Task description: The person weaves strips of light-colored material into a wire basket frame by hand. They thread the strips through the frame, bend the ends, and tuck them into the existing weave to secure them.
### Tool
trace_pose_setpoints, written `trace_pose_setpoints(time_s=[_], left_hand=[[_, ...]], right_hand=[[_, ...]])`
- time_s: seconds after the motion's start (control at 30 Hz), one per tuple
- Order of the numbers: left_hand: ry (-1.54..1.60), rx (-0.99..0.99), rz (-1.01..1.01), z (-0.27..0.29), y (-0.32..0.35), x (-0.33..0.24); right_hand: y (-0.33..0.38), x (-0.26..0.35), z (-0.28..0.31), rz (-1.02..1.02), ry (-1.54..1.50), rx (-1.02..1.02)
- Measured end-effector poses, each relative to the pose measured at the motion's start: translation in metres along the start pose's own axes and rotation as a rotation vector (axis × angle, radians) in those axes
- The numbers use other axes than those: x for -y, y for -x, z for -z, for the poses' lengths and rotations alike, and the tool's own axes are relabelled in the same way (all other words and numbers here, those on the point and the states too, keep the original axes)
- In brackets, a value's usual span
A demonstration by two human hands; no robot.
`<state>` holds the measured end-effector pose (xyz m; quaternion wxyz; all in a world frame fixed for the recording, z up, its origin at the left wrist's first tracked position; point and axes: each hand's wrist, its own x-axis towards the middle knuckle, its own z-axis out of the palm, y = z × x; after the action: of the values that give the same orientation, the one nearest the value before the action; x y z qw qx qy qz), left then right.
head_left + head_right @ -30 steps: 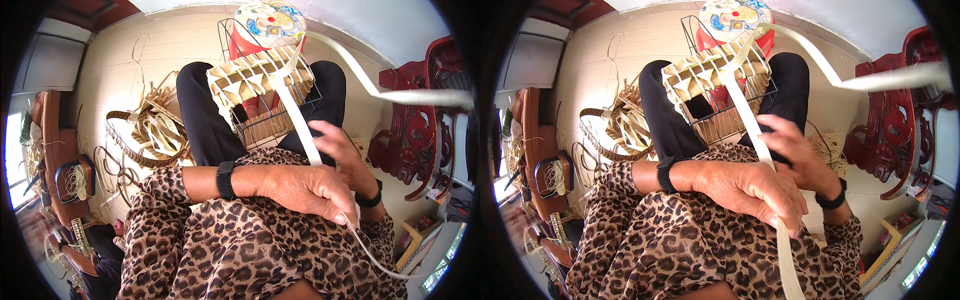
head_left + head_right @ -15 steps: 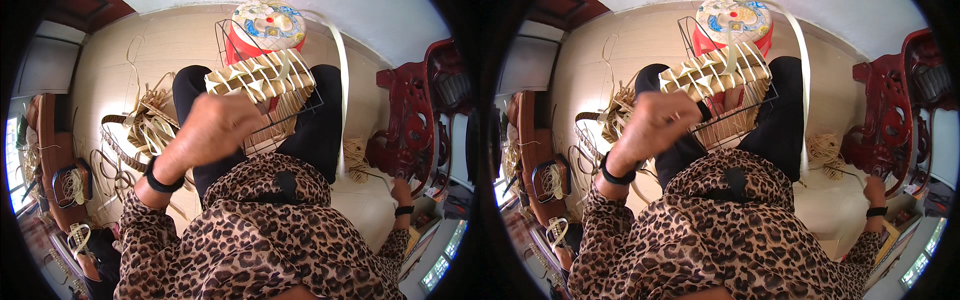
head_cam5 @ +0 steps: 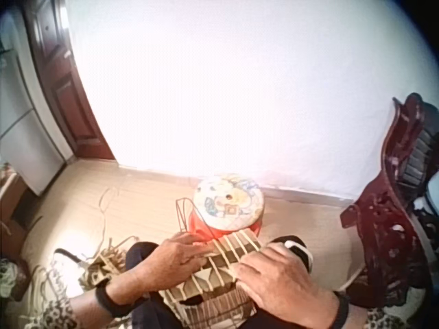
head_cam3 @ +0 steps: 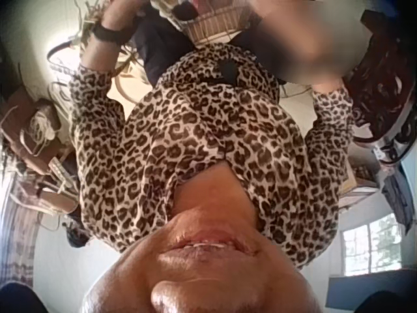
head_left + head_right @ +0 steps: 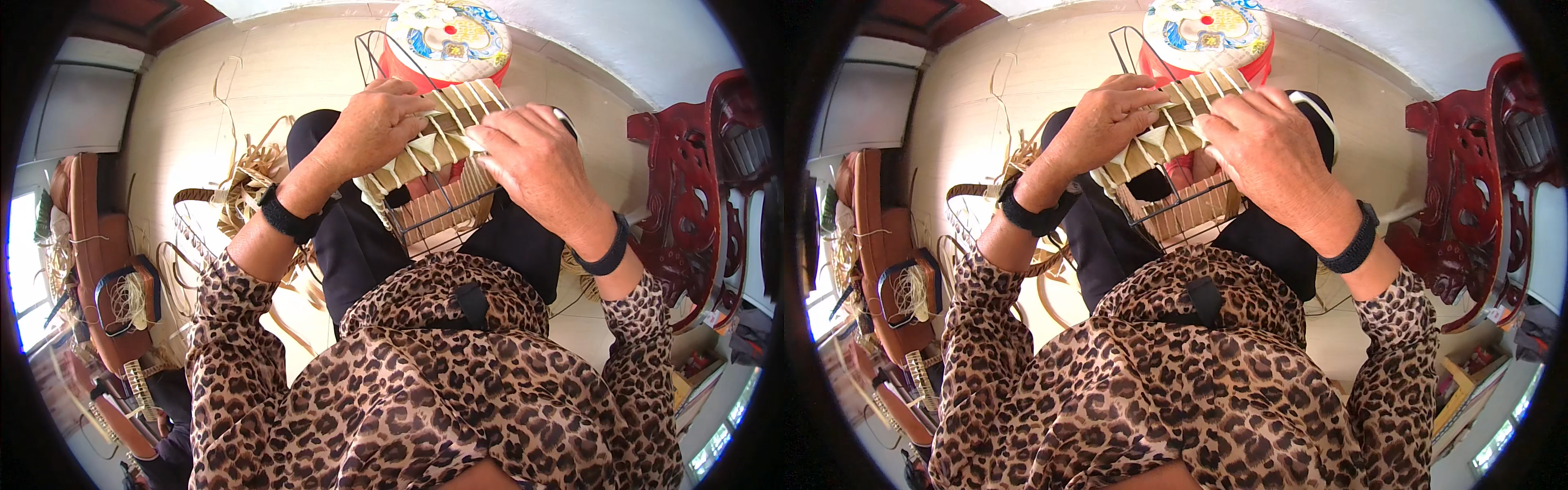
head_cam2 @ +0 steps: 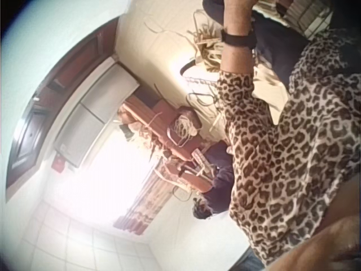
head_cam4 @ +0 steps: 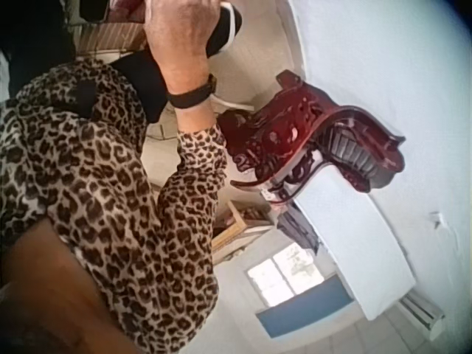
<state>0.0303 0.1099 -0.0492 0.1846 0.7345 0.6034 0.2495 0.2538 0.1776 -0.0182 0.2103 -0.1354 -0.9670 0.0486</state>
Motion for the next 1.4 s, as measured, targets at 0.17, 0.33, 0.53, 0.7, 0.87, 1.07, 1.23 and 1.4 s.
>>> trace_pose_setpoints(time_s=[0.17, 0.33, 0.53, 0.7, 0.87, 1.07, 1.23, 1.4], left_hand=[[0.039, 0.002, 0.009, -0.002, 0.007, -0.001], [0.095, 0.065, 0.163, 0.007, 0.004, -0.018], [0.336, 0.164, 0.344, 0.003, -0.023, -0.012], [0.497, 0.188, 0.391, 0.006, -0.025, -0.017], [0.572, 0.202, 0.357, 0.011, -0.015, -0.022], [0.672, 0.145, 0.313, 0.012, 0.002, -0.021], [0.681, 0.209, 0.319, 0.020, 0.008, -0.025], [0.709, 0.206, 0.267, 0.024, 0.010, -0.021]], right_hand=[[0.010, -0.001, -0.012, -0.104, -0.231, -0.114], [0.014, -0.001, -0.007, -0.187, -0.294, -0.054], [0.025, -0.032, -0.010, -0.688, -0.563, 0.023], [0.038, -0.020, -0.009, -0.865, -0.571, 0.146], [0.060, -0.004, 0.000, -1.017, -0.925, 0.029], [0.072, 0.024, 0.009, -0.993, -1.022, -0.027], [0.071, 0.044, 0.019, -0.957, -1.021, -0.061], [0.074, 0.049, 0.024, -0.953, -0.997, -0.009]])
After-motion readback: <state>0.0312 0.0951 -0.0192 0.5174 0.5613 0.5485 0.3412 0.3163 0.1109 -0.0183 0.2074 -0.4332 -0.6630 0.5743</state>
